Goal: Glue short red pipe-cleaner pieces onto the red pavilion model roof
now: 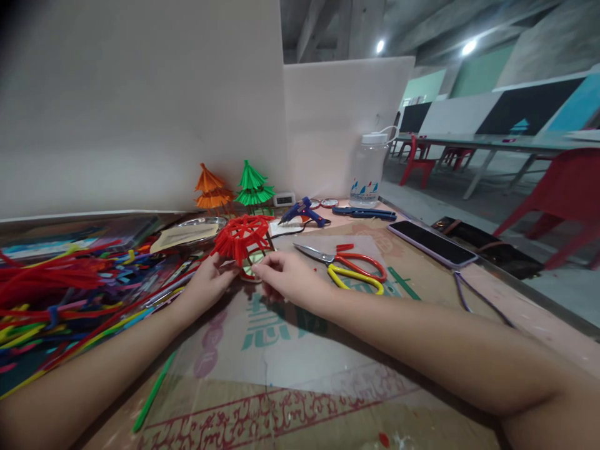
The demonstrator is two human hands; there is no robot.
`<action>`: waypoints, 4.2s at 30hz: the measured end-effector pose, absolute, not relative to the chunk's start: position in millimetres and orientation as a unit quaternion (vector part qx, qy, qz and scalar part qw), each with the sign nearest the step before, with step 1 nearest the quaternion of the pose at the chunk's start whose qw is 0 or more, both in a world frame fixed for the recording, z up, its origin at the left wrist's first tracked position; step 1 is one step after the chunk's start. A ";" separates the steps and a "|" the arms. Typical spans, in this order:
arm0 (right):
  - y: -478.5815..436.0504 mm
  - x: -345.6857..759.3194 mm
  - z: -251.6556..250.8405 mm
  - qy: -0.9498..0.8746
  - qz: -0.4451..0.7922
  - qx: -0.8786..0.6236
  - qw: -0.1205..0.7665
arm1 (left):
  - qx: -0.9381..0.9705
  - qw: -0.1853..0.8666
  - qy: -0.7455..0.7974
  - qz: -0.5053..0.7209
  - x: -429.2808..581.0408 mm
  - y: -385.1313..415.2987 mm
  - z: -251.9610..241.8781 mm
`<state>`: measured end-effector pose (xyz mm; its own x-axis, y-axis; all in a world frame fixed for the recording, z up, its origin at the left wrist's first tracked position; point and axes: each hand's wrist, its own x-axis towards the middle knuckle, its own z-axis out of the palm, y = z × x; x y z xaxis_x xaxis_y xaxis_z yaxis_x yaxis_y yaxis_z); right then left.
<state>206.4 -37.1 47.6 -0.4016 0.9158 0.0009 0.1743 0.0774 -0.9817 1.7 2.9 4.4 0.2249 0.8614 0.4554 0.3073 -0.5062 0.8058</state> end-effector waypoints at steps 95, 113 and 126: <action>-36.0 266.8 48.7 -0.734 0.119 -0.469 0.477 | 0.718 0.157 0.462 0.496 -1.7 0.6 8.9; -31.3 262.1 37.5 -0.725 0.238 -0.490 0.422 | 0.725 0.126 0.473 0.484 -1.4 -2.6 14.5; -34.1 262.7 41.4 -0.738 0.213 -0.499 0.402 | 0.721 0.148 0.462 0.495 1.0 -4.2 12.1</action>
